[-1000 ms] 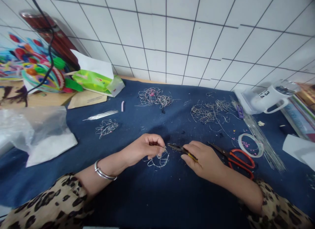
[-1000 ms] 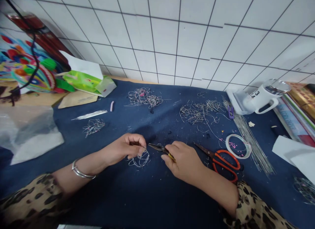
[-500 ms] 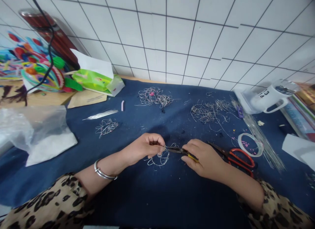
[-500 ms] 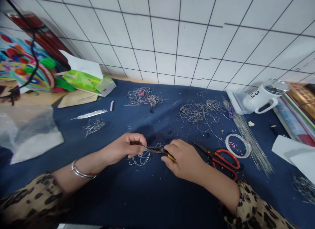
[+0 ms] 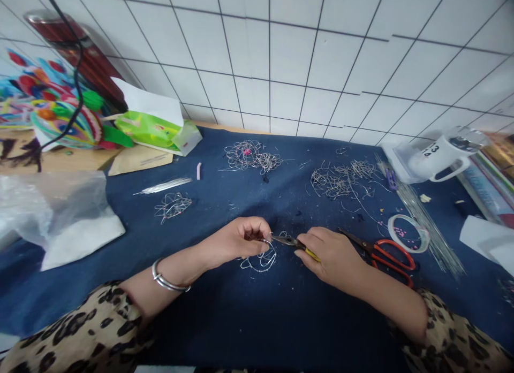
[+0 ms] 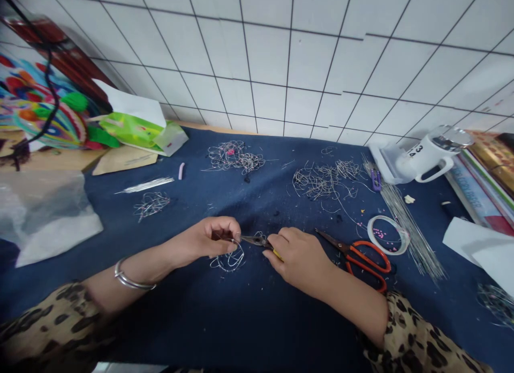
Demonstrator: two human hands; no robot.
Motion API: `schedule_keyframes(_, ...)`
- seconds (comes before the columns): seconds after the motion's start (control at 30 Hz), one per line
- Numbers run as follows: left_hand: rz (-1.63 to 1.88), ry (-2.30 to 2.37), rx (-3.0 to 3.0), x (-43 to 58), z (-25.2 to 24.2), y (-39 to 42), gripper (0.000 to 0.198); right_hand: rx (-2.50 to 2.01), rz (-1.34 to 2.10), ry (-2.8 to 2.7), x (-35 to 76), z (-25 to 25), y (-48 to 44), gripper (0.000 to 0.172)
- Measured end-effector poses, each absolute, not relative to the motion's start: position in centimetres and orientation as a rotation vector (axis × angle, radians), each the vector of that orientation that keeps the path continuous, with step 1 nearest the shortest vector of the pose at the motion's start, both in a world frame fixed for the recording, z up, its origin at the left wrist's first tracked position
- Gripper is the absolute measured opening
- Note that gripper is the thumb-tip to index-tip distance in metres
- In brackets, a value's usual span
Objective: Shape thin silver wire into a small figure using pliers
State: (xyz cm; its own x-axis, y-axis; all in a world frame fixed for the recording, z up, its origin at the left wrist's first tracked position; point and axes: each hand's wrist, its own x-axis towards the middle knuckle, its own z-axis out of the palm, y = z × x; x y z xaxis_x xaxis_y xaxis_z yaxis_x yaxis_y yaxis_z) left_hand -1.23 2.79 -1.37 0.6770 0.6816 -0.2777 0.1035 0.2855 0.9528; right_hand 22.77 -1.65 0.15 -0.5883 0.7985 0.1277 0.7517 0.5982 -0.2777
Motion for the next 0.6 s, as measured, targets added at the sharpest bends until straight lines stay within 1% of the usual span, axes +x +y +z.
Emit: schedule_keyframes(0.6, 0.456, 0.763, 1.239, -1.14, -1.52, 2.77, 0.012, -1.267, 0.342, -2.566, 22.72, -0.04, -1.81, 0.025)
